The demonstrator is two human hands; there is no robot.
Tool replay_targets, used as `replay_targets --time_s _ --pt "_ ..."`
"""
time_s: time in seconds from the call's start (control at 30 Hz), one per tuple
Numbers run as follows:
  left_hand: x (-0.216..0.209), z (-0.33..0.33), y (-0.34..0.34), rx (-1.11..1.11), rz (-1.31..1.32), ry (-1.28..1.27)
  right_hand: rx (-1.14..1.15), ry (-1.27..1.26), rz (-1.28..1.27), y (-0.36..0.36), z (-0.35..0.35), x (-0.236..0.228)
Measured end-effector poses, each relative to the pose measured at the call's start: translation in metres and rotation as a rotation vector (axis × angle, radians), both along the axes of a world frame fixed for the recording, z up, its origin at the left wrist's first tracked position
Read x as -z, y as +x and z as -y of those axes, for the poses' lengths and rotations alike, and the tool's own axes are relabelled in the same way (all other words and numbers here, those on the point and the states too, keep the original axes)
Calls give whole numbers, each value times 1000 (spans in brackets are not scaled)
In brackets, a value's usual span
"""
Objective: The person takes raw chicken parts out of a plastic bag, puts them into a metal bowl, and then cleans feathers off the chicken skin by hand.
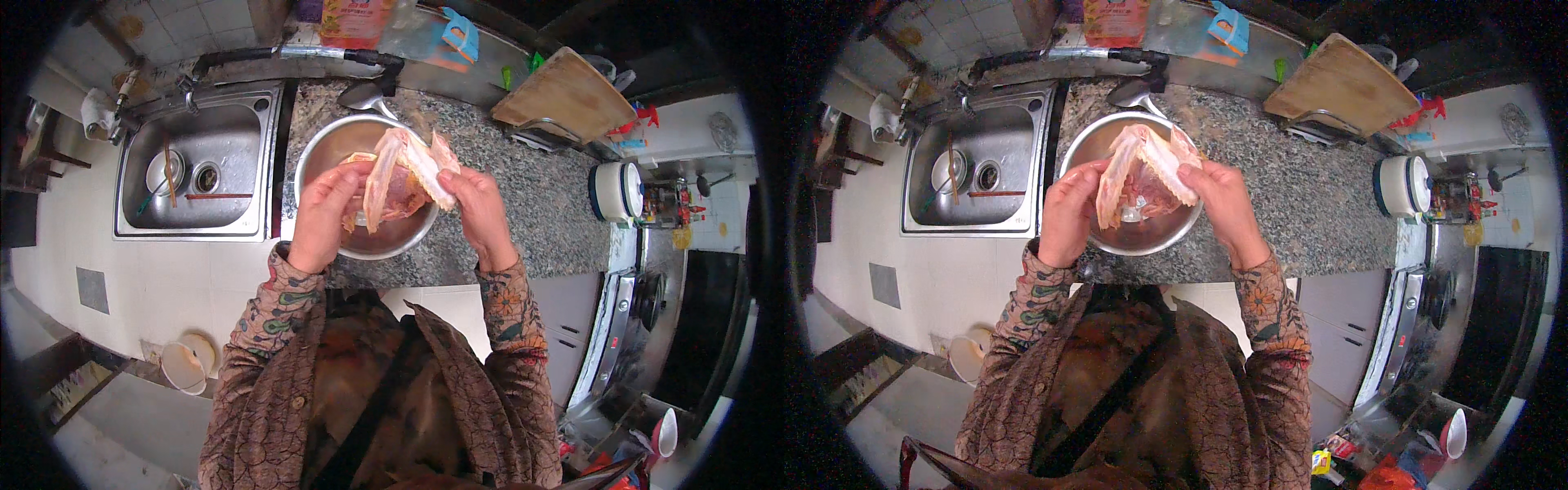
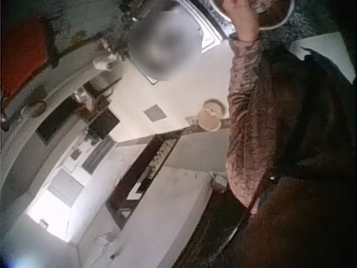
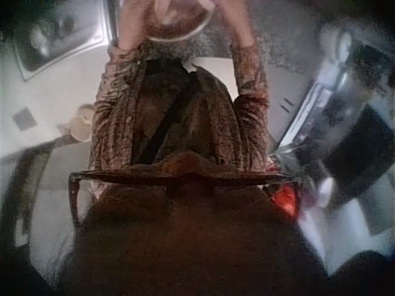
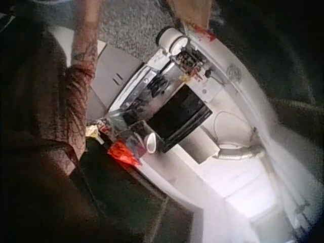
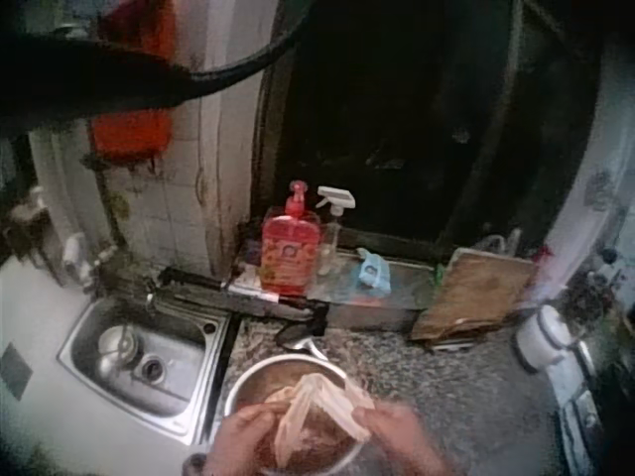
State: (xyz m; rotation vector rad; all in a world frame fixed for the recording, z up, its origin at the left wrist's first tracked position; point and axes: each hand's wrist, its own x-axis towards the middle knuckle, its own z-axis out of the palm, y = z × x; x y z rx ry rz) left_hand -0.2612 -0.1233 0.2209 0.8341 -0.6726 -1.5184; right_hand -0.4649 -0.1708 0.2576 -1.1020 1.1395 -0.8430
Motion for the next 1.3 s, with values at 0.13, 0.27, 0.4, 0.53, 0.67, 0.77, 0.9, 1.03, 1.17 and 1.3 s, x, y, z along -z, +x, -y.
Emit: replay_targets --time_s 0.13,0.27,0.4,0.53,0.67,0.77,0.9,1.03,1.17,1.3 --pt "-21 -8 -1 107 -227 16 4 -51 -87 -3 -17 -21" --pt "-32 -15 -4 179 -211 -4 -10 -87 -216 -15 -27 -29" --pt "-40 -17 -6 203 -277 22 55 -145 -94 -9 -35 -45" --pt "-45 -20 -11 202 -267 9 60 -192 -123 -18 -38 -48" --pt "-41 -16 -12 188 -174 -1 40 -229 -177 -23 -40 -53" --pt "-41 -9 -13 170 -40 -37 46 -232 -168 -25 -39 -54" --pt "-49 4 -15 248 79 -3 21 -262 -198 -21 -42 -64" --pt "-52 8 -18 282 53 13 28 -239 -112 -27 -37 -54" --pt "-53 9 -24 216 -6 35 56 -215 147 -29 -40 -35" --pt "-55 8 -26 145 -17 37 131 -70 552 -24 -53 -18"
